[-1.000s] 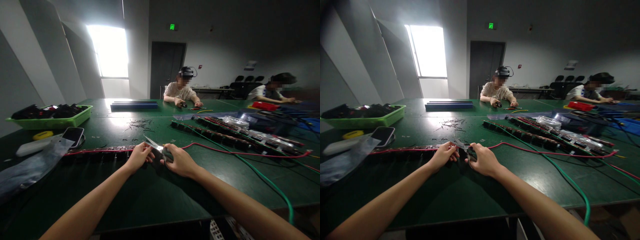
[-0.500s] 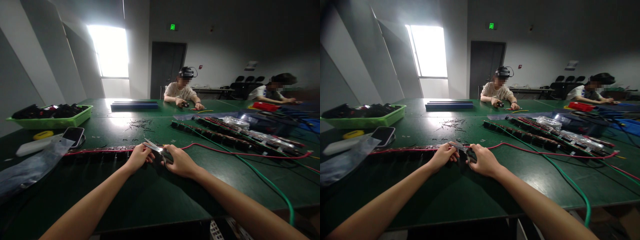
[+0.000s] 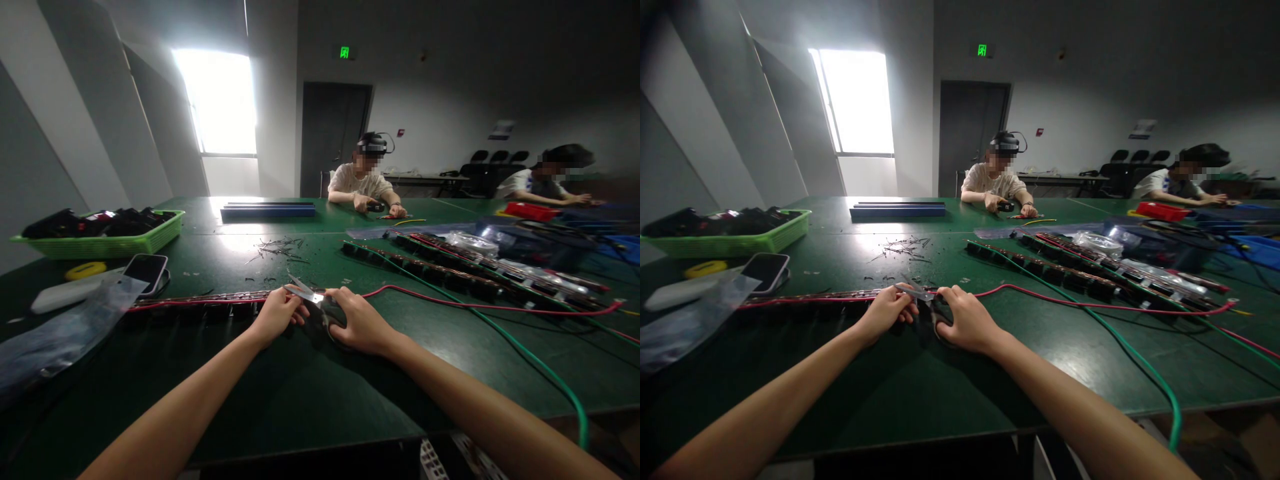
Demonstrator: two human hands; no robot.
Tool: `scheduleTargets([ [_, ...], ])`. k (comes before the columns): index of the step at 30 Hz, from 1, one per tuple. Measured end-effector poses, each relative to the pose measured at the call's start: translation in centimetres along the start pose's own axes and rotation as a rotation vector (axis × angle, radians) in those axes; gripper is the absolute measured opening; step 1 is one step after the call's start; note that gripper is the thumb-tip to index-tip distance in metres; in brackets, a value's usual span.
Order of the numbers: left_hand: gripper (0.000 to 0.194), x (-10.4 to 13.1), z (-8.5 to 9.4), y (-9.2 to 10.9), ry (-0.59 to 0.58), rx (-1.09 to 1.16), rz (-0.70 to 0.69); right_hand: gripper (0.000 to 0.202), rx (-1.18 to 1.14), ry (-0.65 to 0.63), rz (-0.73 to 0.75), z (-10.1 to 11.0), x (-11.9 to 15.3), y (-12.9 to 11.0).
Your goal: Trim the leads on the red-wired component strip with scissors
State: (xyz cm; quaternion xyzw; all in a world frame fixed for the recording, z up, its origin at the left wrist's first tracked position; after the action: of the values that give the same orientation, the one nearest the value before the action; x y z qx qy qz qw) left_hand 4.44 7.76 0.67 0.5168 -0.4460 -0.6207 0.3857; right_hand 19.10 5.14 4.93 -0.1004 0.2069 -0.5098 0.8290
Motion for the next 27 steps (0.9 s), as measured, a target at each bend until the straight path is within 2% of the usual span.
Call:
scheduleTargets([
  [27, 0.018, -0.07, 0.07, -0.27, 0.005, 0.006, -0.001, 0.045, -0.013, -0.014, -0.003, 0.05, 0.05, -0.33],
])
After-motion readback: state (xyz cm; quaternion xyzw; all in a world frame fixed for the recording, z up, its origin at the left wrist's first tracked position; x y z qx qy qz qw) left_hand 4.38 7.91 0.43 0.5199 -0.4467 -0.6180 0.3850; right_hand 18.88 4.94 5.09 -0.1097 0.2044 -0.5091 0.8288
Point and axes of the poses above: each hand's wrist, its own x-axis away from the middle knuckle, its own z-axis out of the back of the hand, y = z × x, the point moved 8 cm from there along -x, towards the middle knuckle, and after that the axes turned 13 degrees about -z, right-handed, at the moved point
